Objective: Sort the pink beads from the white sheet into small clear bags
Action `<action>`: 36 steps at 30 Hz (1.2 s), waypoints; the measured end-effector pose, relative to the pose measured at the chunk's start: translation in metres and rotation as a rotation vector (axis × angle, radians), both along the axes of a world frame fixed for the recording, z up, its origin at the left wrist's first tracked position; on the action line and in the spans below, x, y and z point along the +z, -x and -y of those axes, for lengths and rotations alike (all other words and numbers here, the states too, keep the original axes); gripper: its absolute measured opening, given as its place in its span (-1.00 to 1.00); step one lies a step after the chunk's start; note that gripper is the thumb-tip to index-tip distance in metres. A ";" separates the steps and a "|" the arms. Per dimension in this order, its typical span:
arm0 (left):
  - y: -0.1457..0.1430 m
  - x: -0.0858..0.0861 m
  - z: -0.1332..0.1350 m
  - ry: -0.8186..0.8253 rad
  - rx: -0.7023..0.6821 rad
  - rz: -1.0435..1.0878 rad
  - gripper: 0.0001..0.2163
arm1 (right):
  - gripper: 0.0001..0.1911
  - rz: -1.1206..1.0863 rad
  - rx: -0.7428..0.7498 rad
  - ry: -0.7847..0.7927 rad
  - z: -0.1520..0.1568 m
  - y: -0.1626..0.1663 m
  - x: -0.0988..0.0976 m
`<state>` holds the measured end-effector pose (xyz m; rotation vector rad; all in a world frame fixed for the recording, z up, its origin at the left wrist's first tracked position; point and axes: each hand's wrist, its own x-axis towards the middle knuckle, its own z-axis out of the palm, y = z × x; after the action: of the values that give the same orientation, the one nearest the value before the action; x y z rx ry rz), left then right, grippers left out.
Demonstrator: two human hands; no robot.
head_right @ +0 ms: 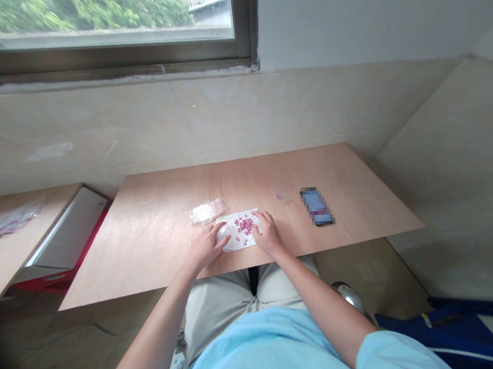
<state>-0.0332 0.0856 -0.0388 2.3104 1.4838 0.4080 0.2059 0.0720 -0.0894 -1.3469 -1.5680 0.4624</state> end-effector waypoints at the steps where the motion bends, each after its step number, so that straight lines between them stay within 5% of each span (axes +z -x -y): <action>1: -0.001 0.001 -0.001 -0.018 -0.018 -0.036 -0.56 | -0.51 0.009 0.000 -0.007 -0.004 0.002 0.000; 7: -0.007 0.015 -0.016 -0.041 -0.143 -0.283 -0.56 | -0.30 0.180 0.118 0.010 -0.017 0.015 -0.009; 14: -0.017 0.026 -0.038 -0.056 -0.283 -0.469 -0.56 | -0.32 0.418 0.142 0.061 -0.012 0.023 -0.014; 27: -0.036 0.038 -0.055 -0.053 -0.366 -0.640 -0.49 | -0.32 0.453 0.135 0.109 -0.012 0.023 -0.011; 36: -0.042 0.049 -0.056 -0.144 -0.368 -0.658 -0.79 | -0.37 0.417 0.141 0.119 -0.012 0.022 -0.009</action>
<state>0.0091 0.1418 0.0101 2.9255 1.2467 -0.3986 0.1839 0.0837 -0.0988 -1.4974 -2.0129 0.3802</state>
